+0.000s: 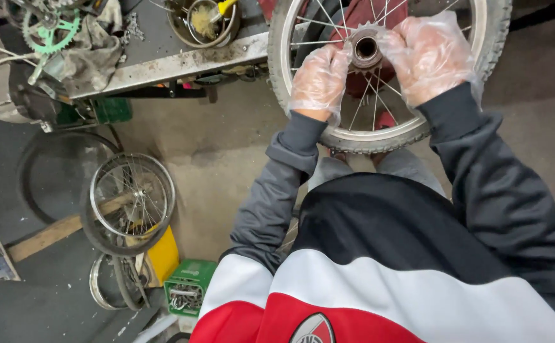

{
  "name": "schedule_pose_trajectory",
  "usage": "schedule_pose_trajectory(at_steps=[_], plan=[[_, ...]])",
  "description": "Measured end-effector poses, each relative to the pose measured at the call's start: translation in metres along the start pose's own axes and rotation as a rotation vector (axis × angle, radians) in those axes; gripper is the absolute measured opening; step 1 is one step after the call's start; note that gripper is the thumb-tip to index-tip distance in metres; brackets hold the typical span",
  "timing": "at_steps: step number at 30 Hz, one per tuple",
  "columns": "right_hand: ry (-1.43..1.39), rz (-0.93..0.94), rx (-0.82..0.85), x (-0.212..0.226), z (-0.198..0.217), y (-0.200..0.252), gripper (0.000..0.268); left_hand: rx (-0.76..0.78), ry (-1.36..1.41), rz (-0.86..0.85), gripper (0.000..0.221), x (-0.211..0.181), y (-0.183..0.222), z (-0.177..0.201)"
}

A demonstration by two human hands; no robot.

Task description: Applying lubricant to a bicycle wheel hub and wiping it clean with a cloth.

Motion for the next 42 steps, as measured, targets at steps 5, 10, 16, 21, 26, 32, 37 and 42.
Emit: schedule_pose_trajectory(at_steps=[5, 10, 16, 21, 26, 32, 37, 42], plan=[[0.072, -0.068, 0.071, -0.004, -0.016, -0.024, 0.054, -0.011, 0.03, -0.065, 0.047, 0.006, 0.009, -0.008], [0.155, 0.135, -0.081, -0.011, -0.022, -0.035, 0.04, 0.02, 0.114, 0.093, 0.046, -0.018, 0.023, -0.001], [0.066, 0.055, 0.019, -0.01, -0.016, -0.026, 0.049, -0.021, 0.115, -0.001, 0.044, -0.001, 0.024, -0.014], [0.081, 0.144, 0.029, -0.013, -0.021, -0.043, 0.046, 0.028, 0.193, 0.072, 0.038, -0.013, 0.029, -0.014], [0.57, 0.526, -0.22, -0.017, -0.02, -0.048, 0.02, -0.003, 0.152, 0.026, 0.045, -0.015, 0.036, -0.02], [0.1, 0.15, 0.107, 0.005, 0.005, -0.04, 0.05, 0.057, 0.095, -0.159, 0.059, -0.028, 0.023, 0.011], [0.053, -0.129, 0.147, 0.024, 0.032, 0.0, 0.077, -0.07, -0.633, -0.8, 0.037, 0.025, -0.016, 0.017], [0.002, -0.054, 0.009, 0.009, 0.006, 0.008, 0.058, 0.015, -0.093, -0.346, 0.049, 0.028, -0.039, 0.001]])
Point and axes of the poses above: each hand's wrist, its own y-axis away from the middle knuckle, its own z-axis out of the back of the hand, x = y × z, the point moved 2 cm from there along -y, towards the middle knuckle, and after that the axes turned 13 degrees about -z, right-handed, at the moved point
